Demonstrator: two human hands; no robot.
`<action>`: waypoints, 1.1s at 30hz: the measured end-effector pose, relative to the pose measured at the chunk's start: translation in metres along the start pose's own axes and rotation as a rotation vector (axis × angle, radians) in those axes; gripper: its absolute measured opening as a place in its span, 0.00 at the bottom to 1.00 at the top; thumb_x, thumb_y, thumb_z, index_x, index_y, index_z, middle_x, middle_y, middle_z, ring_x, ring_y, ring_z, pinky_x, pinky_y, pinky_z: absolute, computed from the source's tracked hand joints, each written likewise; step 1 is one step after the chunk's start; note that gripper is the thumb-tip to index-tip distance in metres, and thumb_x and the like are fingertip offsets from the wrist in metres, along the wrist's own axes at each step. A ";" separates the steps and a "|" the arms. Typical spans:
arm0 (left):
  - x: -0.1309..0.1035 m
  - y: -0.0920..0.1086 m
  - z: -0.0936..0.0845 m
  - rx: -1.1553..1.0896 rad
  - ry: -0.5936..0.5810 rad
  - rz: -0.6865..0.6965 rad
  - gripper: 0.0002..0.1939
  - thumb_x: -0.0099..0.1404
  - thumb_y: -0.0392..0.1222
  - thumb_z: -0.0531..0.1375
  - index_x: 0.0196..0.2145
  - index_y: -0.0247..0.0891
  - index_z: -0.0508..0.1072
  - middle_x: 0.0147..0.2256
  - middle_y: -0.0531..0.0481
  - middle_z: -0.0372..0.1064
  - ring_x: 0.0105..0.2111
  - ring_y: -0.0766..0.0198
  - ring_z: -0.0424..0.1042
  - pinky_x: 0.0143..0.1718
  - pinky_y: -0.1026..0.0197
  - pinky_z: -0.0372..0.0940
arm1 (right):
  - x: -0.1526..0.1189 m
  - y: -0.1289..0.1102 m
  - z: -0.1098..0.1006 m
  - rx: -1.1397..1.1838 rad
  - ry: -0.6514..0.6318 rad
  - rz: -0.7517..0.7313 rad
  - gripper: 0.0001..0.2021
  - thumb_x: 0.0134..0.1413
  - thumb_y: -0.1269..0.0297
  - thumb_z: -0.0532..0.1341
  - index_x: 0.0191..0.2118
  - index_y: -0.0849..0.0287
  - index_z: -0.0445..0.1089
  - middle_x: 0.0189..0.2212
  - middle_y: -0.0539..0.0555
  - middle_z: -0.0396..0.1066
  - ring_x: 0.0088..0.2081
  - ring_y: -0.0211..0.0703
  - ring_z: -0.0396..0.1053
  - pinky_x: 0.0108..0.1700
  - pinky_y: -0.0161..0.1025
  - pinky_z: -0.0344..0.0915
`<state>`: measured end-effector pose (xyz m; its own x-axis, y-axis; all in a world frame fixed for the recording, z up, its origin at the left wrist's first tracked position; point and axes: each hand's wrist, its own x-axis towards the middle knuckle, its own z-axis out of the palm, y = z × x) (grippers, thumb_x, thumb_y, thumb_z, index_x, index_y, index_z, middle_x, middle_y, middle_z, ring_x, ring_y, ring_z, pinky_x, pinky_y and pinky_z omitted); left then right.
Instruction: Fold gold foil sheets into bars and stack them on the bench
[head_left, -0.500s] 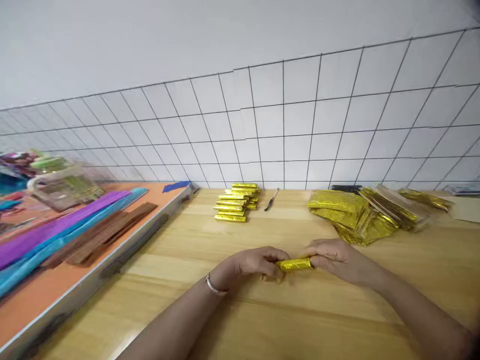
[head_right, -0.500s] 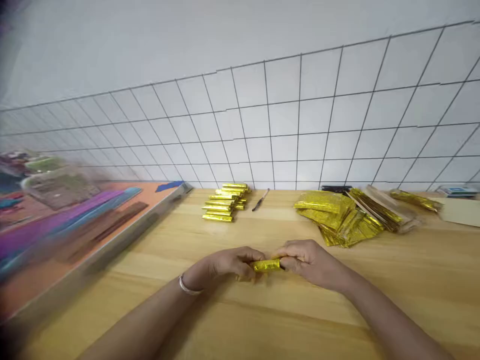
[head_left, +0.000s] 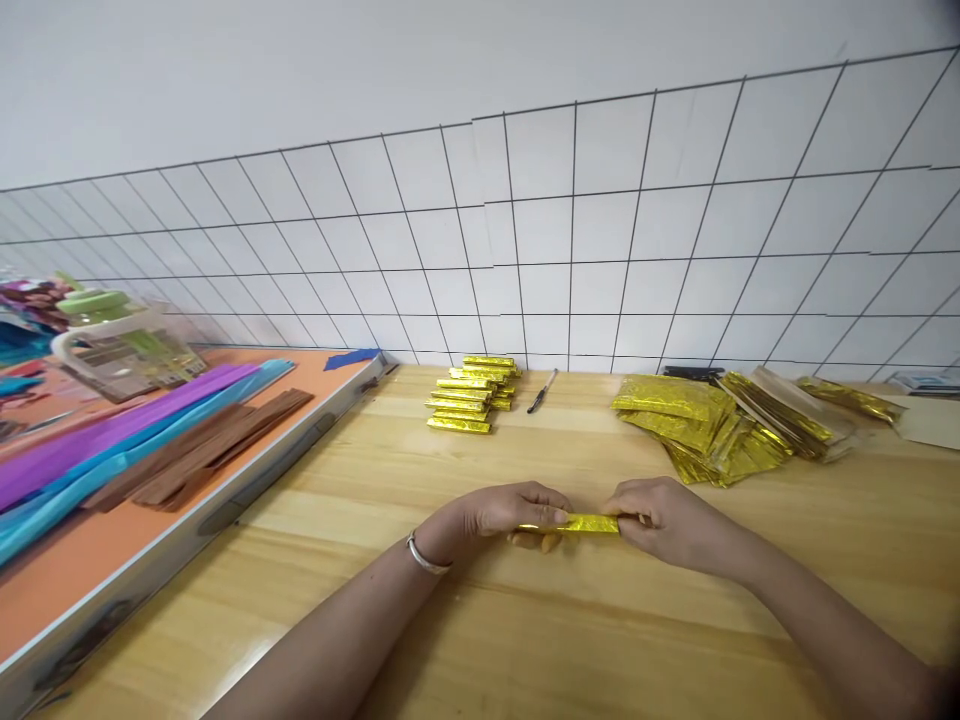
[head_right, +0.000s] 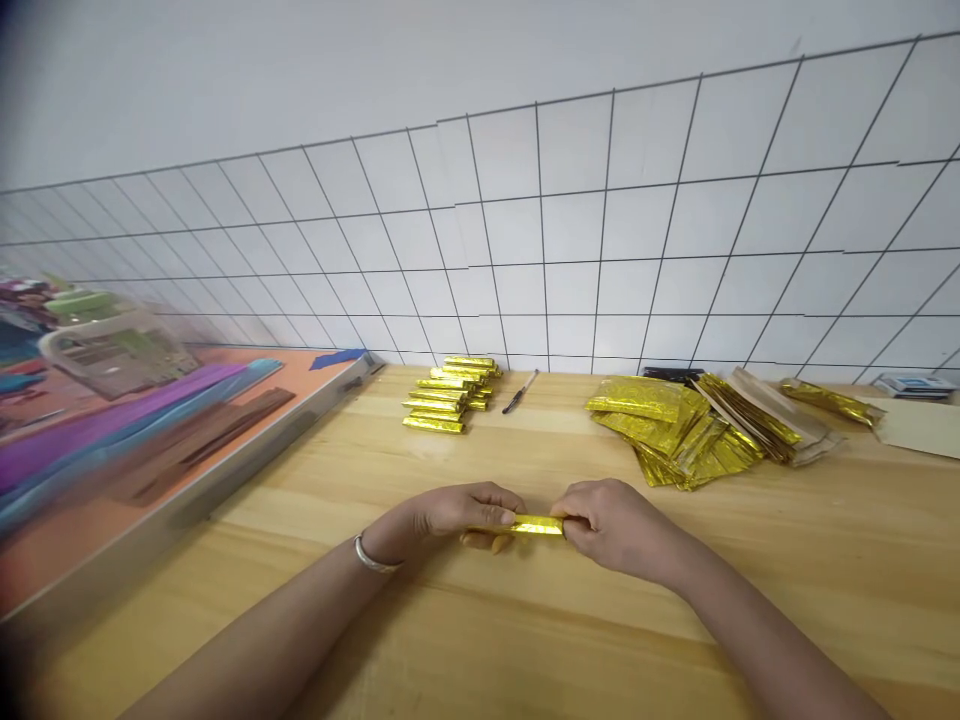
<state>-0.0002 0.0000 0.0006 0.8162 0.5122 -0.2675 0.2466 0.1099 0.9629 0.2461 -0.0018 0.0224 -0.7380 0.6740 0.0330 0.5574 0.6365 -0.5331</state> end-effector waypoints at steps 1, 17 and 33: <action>0.000 0.000 0.001 0.012 0.009 -0.002 0.20 0.62 0.55 0.53 0.33 0.33 0.68 0.25 0.54 0.61 0.18 0.74 0.54 0.18 0.68 0.49 | 0.000 0.001 0.001 -0.015 0.021 -0.003 0.11 0.49 0.74 0.53 0.33 0.55 0.72 0.27 0.48 0.70 0.27 0.35 0.64 0.28 0.31 0.56; 0.000 -0.001 0.001 0.042 0.045 0.028 0.20 0.62 0.56 0.55 0.34 0.34 0.70 0.26 0.52 0.64 0.19 0.73 0.57 0.19 0.68 0.54 | 0.001 0.013 0.007 -0.184 0.087 -0.143 0.10 0.54 0.74 0.50 0.36 0.58 0.66 0.28 0.50 0.67 0.29 0.37 0.64 0.31 0.34 0.57; 0.013 -0.015 0.000 -0.146 0.268 0.193 0.22 0.52 0.49 0.65 0.39 0.34 0.65 0.30 0.53 0.63 0.28 0.70 0.64 0.30 0.67 0.60 | 0.007 0.049 0.029 0.592 0.438 0.166 0.18 0.57 0.55 0.54 0.50 0.58 0.62 0.37 0.54 0.71 0.31 0.38 0.68 0.36 0.38 0.65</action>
<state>0.0068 0.0052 -0.0178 0.6697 0.7383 -0.0798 0.0082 0.1002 0.9949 0.2569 0.0234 -0.0285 -0.3744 0.9097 0.1796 0.2600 0.2889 -0.9214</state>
